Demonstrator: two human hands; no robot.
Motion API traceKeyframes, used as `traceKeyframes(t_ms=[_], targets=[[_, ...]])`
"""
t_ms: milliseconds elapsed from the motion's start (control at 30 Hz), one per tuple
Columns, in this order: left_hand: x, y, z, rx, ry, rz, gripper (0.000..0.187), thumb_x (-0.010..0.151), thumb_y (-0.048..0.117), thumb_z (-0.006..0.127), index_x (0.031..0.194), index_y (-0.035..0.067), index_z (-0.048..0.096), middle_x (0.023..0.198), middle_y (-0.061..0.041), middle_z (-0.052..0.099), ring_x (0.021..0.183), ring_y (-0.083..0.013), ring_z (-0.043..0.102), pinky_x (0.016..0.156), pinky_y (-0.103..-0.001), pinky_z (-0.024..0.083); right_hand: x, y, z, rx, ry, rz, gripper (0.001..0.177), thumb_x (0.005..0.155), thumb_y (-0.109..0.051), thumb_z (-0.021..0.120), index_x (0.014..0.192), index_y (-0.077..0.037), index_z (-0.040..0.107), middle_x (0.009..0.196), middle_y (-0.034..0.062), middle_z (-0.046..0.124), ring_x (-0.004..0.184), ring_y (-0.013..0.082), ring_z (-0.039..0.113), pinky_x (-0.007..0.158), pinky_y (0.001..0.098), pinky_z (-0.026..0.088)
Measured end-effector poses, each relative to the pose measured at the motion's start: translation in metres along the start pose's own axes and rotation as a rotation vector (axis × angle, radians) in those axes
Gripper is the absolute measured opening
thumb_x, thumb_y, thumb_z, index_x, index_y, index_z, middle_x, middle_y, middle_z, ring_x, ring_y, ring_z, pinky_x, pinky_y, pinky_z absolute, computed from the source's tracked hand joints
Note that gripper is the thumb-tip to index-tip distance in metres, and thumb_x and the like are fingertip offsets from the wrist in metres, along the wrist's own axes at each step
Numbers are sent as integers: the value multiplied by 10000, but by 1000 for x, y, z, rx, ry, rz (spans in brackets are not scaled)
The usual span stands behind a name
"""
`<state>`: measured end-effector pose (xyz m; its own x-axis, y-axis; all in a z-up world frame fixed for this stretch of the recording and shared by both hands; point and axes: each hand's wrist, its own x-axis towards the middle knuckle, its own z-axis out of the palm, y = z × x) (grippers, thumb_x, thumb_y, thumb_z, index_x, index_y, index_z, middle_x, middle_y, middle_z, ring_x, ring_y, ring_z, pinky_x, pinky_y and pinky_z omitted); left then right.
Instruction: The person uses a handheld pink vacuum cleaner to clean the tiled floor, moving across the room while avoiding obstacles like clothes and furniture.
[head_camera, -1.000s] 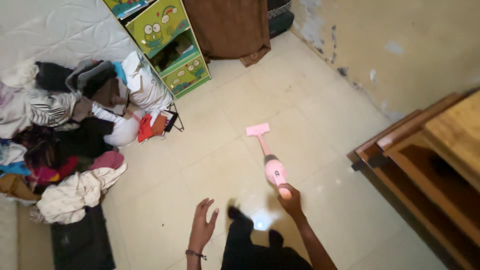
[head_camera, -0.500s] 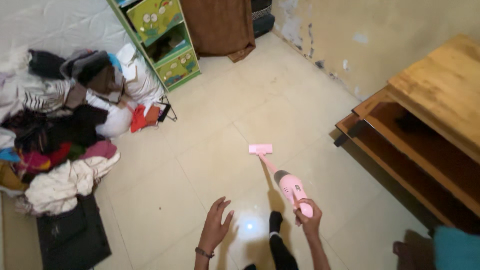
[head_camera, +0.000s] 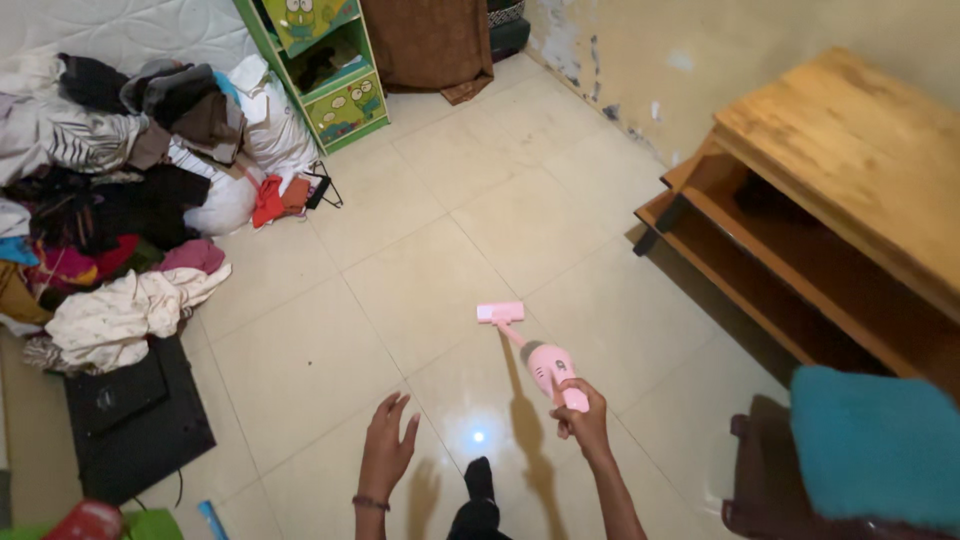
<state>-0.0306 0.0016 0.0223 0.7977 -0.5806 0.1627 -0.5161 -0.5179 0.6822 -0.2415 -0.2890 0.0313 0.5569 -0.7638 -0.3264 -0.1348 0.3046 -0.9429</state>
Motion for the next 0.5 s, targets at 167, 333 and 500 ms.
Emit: traceKeyframes(t_ms=[167,333,500], targets=[[-80,67,26,-68,-52,239,412,939,227,679,1304,41,634,1358,-184,621,1273,-358,575,1059,-439,454,-111,40,-54,-15,-51,-23,348,644,177,703,931,-13,656,587,63,594,349,166,530,310,317,385],[-219,132,76,-384,-360,349,461,960,221,677,1362,19,578,1412,-180,601,1337,-346,546,1132,-426,422,-229,104,-112,-65,-69,-42,338,640,172,696,912,-28,679,585,65,607,363,155,552,319,305,412],[-314,187,103,-483,-595,382,546,1058,268,629,1508,8,463,1589,-219,423,1500,-382,380,1224,-452,334,-309,131,-145,-100,-59,-39,303,653,169,692,894,-16,686,609,58,616,387,134,550,329,294,412]])
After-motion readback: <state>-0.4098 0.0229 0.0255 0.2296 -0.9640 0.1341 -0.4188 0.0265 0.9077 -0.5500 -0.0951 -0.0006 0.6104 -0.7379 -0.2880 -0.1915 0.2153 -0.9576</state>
